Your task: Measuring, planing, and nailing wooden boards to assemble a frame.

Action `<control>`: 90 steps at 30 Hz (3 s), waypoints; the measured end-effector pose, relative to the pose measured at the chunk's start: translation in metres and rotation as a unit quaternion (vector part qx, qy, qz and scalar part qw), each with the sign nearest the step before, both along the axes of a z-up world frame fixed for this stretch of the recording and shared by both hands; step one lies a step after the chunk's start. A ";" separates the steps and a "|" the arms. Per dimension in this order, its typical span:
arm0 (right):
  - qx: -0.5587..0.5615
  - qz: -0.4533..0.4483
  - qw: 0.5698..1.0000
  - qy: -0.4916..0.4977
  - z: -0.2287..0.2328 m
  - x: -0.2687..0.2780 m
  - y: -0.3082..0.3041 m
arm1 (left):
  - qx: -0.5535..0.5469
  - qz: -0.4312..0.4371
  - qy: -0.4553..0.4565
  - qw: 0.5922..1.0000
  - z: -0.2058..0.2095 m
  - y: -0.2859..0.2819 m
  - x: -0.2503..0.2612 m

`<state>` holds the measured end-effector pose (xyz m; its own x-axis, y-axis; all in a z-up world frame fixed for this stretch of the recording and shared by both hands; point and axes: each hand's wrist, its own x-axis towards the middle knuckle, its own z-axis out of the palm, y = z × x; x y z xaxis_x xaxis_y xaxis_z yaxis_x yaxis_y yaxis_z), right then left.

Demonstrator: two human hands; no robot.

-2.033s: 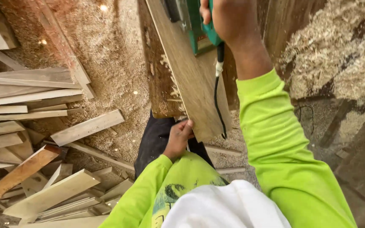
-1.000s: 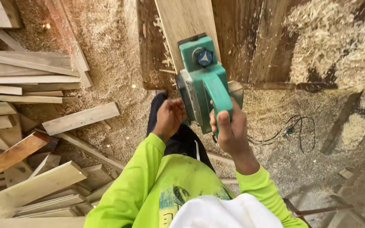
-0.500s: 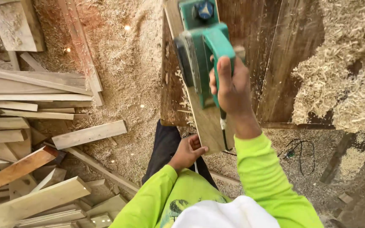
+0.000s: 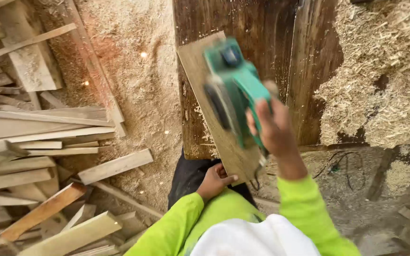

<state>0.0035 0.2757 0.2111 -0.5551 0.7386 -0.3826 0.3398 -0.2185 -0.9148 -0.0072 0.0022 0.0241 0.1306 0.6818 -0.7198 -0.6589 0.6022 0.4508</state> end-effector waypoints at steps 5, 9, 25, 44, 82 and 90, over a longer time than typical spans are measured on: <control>-0.097 -0.103 0.987 -0.071 0.001 0.167 -0.069 | -0.021 -0.113 0.131 0.985 -0.021 0.000 -0.007; -0.152 -0.212 0.955 -0.140 0.012 0.273 -0.129 | -0.066 -0.214 0.245 0.943 -0.027 -0.007 -0.022; 0.167 -0.192 0.963 0.085 -0.064 0.389 0.096 | -0.089 -0.033 0.600 0.794 0.107 0.082 0.109; 0.176 -0.058 0.959 -0.217 -0.020 0.208 -0.137 | 0.033 -0.056 0.582 0.811 0.123 0.243 -0.054; 0.176 -0.666 0.648 -0.325 0.021 0.653 -0.673 | 0.162 -0.301 -0.442 0.830 0.055 -0.022 0.669; -0.086 -0.848 0.442 0.278 -0.078 0.787 -0.710 | 0.219 -0.365 -0.626 0.653 0.058 -0.065 0.865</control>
